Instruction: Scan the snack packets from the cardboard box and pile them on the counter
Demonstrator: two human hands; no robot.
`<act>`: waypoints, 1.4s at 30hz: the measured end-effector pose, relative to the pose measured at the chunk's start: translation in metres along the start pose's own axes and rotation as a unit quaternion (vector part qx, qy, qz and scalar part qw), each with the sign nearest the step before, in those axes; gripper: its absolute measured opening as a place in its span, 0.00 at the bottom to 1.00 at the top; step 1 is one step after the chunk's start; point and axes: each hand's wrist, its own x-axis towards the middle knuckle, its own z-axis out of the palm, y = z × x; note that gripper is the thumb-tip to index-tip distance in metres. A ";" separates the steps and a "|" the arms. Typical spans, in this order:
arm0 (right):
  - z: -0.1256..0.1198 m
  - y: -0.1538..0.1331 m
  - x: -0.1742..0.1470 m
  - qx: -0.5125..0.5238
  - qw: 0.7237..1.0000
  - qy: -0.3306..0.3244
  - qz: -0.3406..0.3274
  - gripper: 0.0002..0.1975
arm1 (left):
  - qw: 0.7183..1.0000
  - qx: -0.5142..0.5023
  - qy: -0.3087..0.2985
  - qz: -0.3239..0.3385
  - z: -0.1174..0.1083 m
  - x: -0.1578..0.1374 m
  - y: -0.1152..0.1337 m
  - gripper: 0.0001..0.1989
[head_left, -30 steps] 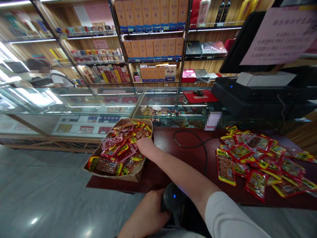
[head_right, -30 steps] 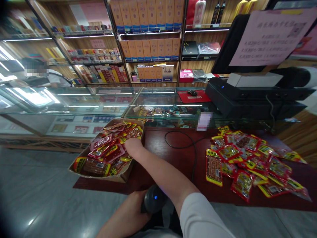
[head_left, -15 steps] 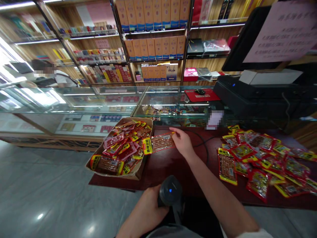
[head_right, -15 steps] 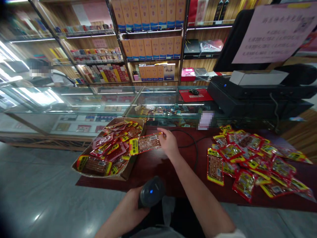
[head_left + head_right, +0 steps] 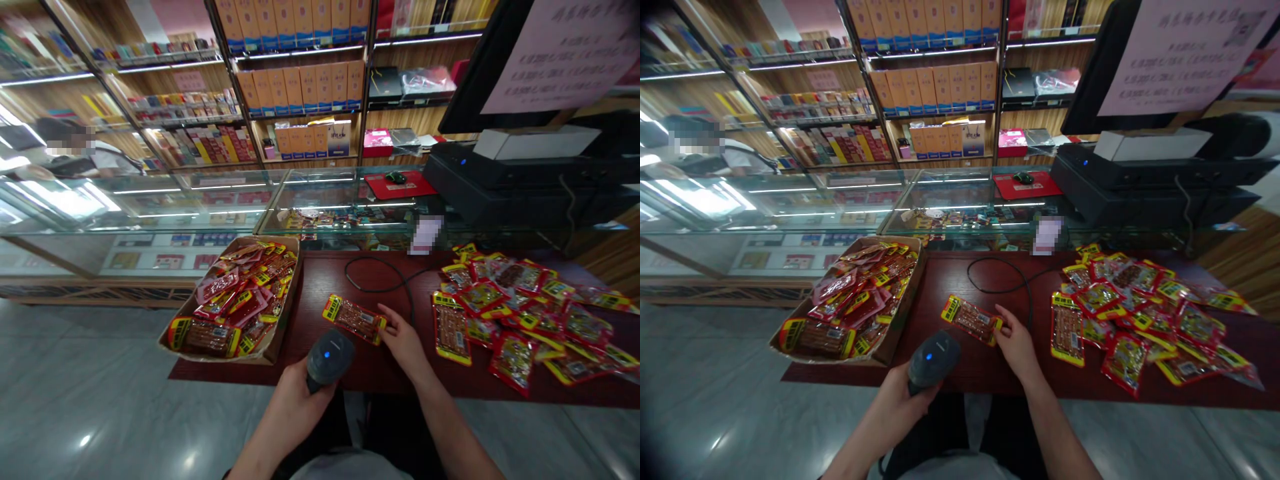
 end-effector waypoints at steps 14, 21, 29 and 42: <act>0.001 0.012 -0.004 -0.038 0.996 0.017 -0.084 0.26 | 0.999 -0.028 -0.014 -0.009 0.003 -0.002 0.015 0.06; 0.007 0.003 -0.008 0.017 0.999 0.013 -0.045 0.26 | 0.999 -0.029 -0.009 -0.013 0.007 0.000 0.015 0.08; -0.022 -0.018 -0.003 0.063 0.992 0.105 -0.034 0.30 | 1.000 -0.011 -0.002 -0.011 0.007 0.005 0.015 0.05; -0.125 -0.064 0.013 -0.430 0.774 0.433 -0.170 0.37 | 1.000 0.009 -0.010 0.025 0.004 0.004 0.011 0.06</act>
